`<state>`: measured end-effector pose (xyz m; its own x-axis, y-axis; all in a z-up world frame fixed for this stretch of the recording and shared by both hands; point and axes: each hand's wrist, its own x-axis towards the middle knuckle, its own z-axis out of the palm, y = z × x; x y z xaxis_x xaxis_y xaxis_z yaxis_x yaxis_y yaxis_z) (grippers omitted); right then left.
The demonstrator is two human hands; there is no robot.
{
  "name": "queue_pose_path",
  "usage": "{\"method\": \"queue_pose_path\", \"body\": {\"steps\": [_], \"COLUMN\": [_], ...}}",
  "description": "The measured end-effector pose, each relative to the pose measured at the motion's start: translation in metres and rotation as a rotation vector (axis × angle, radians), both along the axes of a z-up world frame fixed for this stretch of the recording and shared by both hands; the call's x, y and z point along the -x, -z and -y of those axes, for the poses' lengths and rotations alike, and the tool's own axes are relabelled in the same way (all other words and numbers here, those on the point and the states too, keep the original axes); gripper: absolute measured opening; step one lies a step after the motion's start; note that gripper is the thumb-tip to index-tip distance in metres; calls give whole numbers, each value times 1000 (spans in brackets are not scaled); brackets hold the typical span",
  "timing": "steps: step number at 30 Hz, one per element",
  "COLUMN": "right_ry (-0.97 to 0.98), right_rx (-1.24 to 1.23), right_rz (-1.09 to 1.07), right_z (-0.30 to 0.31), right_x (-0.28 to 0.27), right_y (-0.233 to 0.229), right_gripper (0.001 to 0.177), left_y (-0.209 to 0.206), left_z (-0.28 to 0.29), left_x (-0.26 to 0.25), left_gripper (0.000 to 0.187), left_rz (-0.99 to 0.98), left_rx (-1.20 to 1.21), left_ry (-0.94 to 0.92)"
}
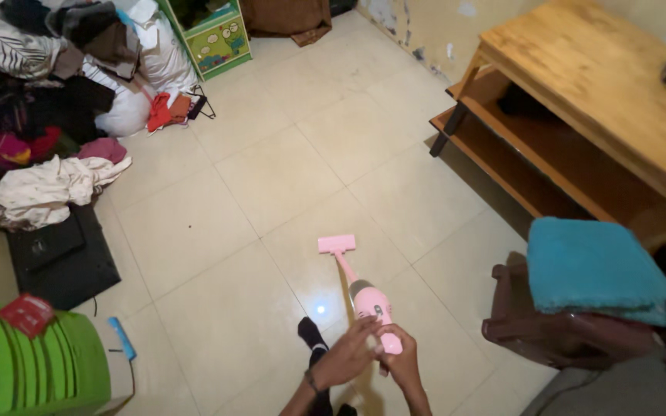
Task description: The person uses a handheld pink vacuum cleaner to clean the tiled floor, moving across the room while avoiding obstacles like clothes and furniture.
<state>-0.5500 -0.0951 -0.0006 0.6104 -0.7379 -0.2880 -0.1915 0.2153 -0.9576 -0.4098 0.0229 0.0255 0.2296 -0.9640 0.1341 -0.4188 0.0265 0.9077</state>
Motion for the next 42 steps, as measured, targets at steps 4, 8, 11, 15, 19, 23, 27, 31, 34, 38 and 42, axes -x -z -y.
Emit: {"method": "queue_pose_path", "body": {"steps": [4, 8, 11, 15, 19, 23, 27, 31, 34, 38, 42], "right_ry": [-44, -112, -174, -181, -178, -181, -163, -168, -141, -25, 38], "right_rx": [-31, -16, 62, -62, -49, 54, 38, 176, 160, 46, -3], "right_rz": [88, 73, 138, 117, 110, 131, 121, 158, 102, 173, 227], "right_z": [-20, -14, 10, 50, 83, 121, 151, 179, 201, 211, 221], "right_x": [25, 22, -1, -44, -94, -162, -216, -273, -326, -356, -382], "right_y": [-1, 7, 20, 19, 16, 26, 21, 21, 13, 11, 23], "right_gripper": [27, 25, 24, 27, 26, 19, 18, 16, 11, 21, 24], "left_y": [-7, 16, 47, 78, 93, 98, 97, 84, 63, 51, 59], "left_z": [-11, -6, 11, 61, 102, 135, 169, 194, 222, 244, 248], "left_x": [37, 43, 38, 0, -46, -92, -147, -206, -246, -287, -325], "left_gripper": [65, 62, 58, 61, 57, 56, 51, 44, 47, 51, 59], "left_rz": [-202, -225, -124, -346, -448, -647, -655, -674, -783, -682, -681], "left_rx": [-131, -104, -88, -55, -54, -96, 16, 77, 135, 75, 139], "left_ry": [-22, -111, -181, -251, -371, -425, -418, -410, -405, -343, -213]}}
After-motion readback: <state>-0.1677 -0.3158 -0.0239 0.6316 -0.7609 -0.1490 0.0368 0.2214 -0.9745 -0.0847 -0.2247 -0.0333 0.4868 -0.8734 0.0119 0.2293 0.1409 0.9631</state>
